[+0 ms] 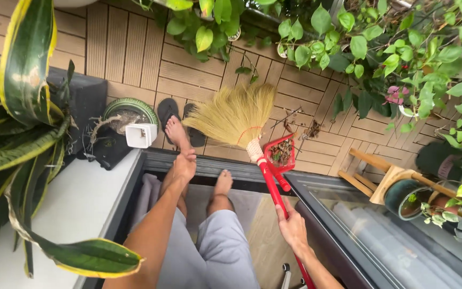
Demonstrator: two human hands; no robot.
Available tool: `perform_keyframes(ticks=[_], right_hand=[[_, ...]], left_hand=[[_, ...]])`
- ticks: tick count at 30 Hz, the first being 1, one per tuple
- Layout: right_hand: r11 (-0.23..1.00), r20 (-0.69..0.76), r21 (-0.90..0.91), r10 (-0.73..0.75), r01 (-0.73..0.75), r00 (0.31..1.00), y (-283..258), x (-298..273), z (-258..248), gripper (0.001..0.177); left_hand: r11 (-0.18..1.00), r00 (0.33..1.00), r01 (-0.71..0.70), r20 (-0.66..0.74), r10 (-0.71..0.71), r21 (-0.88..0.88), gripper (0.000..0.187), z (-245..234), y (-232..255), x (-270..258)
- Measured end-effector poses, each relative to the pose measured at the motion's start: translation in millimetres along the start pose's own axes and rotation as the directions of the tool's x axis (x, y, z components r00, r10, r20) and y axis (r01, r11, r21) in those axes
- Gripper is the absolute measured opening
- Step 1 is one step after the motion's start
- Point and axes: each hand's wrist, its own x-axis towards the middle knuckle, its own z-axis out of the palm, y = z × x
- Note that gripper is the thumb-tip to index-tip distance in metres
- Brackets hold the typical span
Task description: The person sweeps leaves and debris across the balcony floor and into a dustpan using a broom.
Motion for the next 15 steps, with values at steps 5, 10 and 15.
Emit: perform_keyframes(ticks=[5,10,15], right_hand=[[0.959,-0.038,-0.122,-0.263,0.257,0.964,93.2,68.7,48.6,0.050],[0.930,0.148,0.042,-0.368,0.366,0.918,97.2,63.6,47.3,0.044],[0.812,0.181,-0.033,-0.569,0.583,0.802,112.7,75.9,63.7,0.042]], left_hand=[[0.992,0.996,-0.059,-0.071,0.051,-0.116,0.033,40.1,-36.2,-1.5],[0.988,0.975,-0.044,-0.222,0.011,-0.145,0.031,72.9,-28.4,-52.0],[0.908,0.965,-0.168,-0.251,0.072,-0.385,0.032,134.7,-73.5,-56.7]])
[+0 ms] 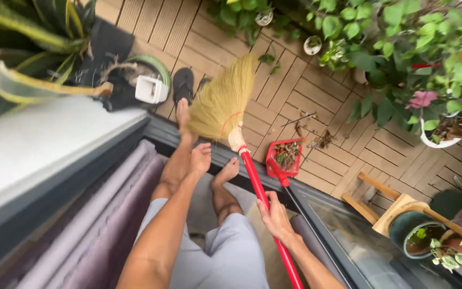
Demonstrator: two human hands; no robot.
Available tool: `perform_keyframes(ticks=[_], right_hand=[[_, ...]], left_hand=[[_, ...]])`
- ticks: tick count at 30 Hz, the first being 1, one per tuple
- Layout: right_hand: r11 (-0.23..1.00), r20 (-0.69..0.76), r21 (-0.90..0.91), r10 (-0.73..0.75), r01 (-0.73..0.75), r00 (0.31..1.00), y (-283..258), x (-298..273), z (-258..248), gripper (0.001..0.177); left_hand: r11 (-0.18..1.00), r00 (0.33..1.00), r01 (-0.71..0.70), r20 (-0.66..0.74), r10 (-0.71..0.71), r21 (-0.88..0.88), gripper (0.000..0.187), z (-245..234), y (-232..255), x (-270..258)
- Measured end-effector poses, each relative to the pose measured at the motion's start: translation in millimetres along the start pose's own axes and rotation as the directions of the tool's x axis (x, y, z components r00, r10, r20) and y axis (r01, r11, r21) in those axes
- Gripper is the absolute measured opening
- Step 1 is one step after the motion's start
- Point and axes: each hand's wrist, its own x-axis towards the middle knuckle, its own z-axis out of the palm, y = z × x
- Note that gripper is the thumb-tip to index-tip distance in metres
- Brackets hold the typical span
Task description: The person sweeps leaves and debris across the balcony floor and into a dustpan using a broom.
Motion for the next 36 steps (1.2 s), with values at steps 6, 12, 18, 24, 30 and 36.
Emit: perform_keyframes(ticks=[6,12,18,24,30,36], right_hand=[[1.000,0.066,-0.022,-0.001,0.002,0.998,-30.4,-35.7,27.3,0.061],[0.847,-0.110,-0.007,-0.529,0.532,0.841,21.8,7.7,141.4,0.054],[0.964,-0.063,-0.230,-0.152,0.134,0.986,-5.6,-28.5,157.0,0.059],[0.917,-0.262,0.082,-0.359,0.391,0.896,21.0,-71.8,170.2,0.050],[0.795,-0.270,0.069,-0.566,0.602,0.779,31.2,8.9,241.7,0.046],[0.747,-0.338,-0.336,-0.664,0.574,0.667,54.8,25.6,273.9,0.057]], left_hand=[[0.996,0.995,0.084,-0.058,-0.083,0.025,0.041,-19.5,-42.7,-55.7],[0.954,0.965,0.259,-0.069,-0.251,0.150,0.051,-66.5,-100.0,-71.4],[0.984,0.984,0.176,-0.046,-0.175,0.010,0.046,-82.8,-170.2,-53.3],[0.990,0.989,0.144,-0.038,-0.143,0.001,0.054,-100.3,-161.3,-85.3],[0.973,0.976,0.216,0.015,-0.218,0.084,0.044,-108.1,-193.9,-106.6],[0.974,0.974,0.221,0.033,-0.222,0.043,0.043,-114.3,-253.3,-103.0]])
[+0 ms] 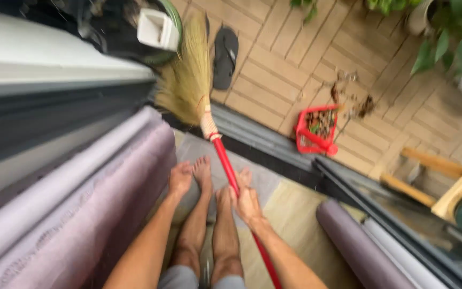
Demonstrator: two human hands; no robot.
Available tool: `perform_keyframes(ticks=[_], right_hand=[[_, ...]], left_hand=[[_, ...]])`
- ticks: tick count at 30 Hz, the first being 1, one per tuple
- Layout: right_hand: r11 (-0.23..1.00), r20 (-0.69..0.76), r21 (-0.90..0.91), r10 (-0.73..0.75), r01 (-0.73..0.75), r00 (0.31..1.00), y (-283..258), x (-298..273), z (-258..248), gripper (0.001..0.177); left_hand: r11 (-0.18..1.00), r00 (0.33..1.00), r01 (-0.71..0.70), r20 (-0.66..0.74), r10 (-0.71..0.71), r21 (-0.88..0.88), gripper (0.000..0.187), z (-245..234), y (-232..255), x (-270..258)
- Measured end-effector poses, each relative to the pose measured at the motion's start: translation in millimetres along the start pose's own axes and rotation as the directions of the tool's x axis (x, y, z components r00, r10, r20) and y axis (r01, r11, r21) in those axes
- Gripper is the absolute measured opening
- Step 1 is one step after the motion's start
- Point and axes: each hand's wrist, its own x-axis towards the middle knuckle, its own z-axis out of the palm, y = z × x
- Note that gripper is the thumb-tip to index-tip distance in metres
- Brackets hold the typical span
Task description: The person sweeps leaves and debris across the balcony floor and into a dustpan using a broom.
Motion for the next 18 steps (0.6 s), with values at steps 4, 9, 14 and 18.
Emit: perform_keyframes(ticks=[4,9,14,18], right_hand=[[0.788,0.450,0.065,0.525,-0.613,0.722,-21.9,-22.9,-74.4,0.055],[0.812,0.248,0.176,0.511,-0.557,0.823,-19.3,-52.9,-90.2,0.059],[0.896,0.247,0.229,0.326,-0.382,0.913,5.0,-39.8,-65.9,0.056],[0.907,0.360,-0.084,0.413,-0.412,0.836,37.2,-61.5,-75.8,0.062]], left_hand=[[0.996,0.999,0.042,-0.008,-0.041,0.079,0.038,-6.6,32.1,-33.0],[0.999,0.999,0.032,0.008,-0.032,-0.001,0.040,13.8,21.6,-29.3],[0.999,0.998,0.029,0.062,-0.028,-0.023,0.042,19.8,62.5,-41.2],[0.991,0.996,0.047,0.087,-0.036,-0.122,0.040,26.1,87.6,-41.4]])
